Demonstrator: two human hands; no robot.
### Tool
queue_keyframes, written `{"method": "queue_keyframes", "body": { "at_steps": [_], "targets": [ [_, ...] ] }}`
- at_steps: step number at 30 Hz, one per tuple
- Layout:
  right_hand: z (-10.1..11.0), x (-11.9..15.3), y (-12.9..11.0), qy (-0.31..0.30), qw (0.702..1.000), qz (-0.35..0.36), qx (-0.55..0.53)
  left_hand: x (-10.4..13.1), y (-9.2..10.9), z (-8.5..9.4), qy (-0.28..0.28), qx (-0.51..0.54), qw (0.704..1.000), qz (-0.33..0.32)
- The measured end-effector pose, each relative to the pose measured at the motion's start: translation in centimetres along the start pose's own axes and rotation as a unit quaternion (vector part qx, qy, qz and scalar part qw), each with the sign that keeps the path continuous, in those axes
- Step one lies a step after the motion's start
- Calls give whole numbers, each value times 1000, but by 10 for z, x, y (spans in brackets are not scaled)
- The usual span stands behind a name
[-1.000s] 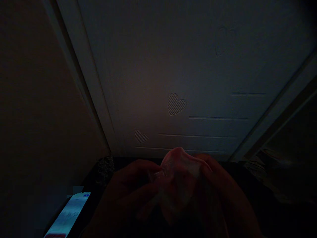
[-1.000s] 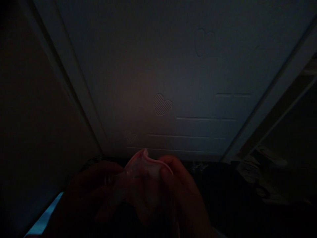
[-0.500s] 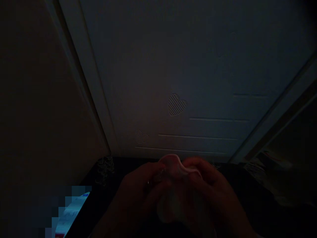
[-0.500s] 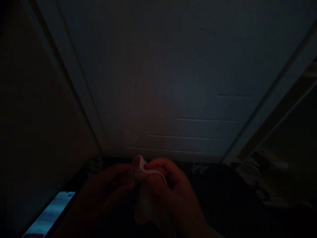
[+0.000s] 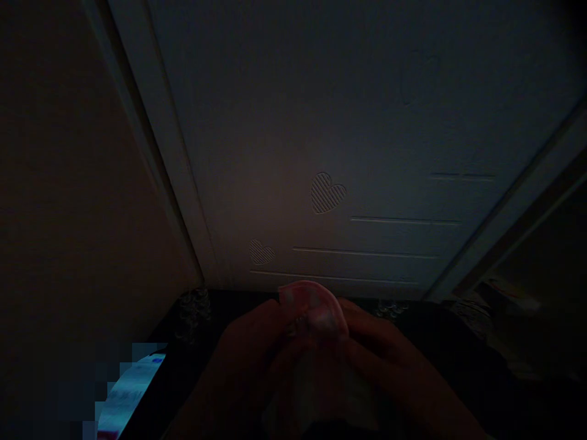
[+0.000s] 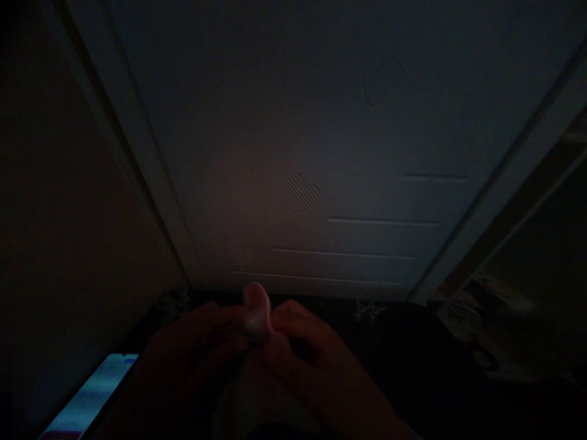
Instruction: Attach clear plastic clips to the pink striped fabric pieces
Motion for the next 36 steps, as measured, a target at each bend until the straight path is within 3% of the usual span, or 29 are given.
{"method": "queue_keyframes", "body": {
  "at_steps": [4, 8, 12, 17, 22, 29, 32, 36],
  "targets": [
    [3, 10, 15, -12, 995, -94, 5, 5, -4, 3, -22, -36, 999, -2],
    [1, 16, 24, -28, 991, -129, 32, 9, -8, 6, -22, -61, 998, 20],
    [1, 18, 27, 2, 992, -118, 51, 9, -8, 8, -43, -47, 997, 37],
    [2, 17, 26, 10, 993, -98, 69, 7, -9, 11, -57, -53, 997, 7],
    [0, 9, 7, 10, 998, -45, 37, 7, -11, 9, -28, -102, 993, -48],
    [-5, -4, -10, 26, 999, 25, 16, 9, -4, 5, -14, -125, 990, -71],
    [-5, -4, -9, 30, 999, 27, 10, 7, -1, 6, -5, -113, 990, -86],
    [-1, 1, -2, 48, 998, -24, -15, 6, -1, 7, -19, -100, 992, -77]
  ]
}}
Point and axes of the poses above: each hand's wrist, its own x-axis away from the middle knuckle, its own z-axis out of the back of the hand, y = z × x, the point moved 2 cm from there along -x, towards the middle knuckle, and after that the axes turned 11 degrees about x, right-handed, at the moved point
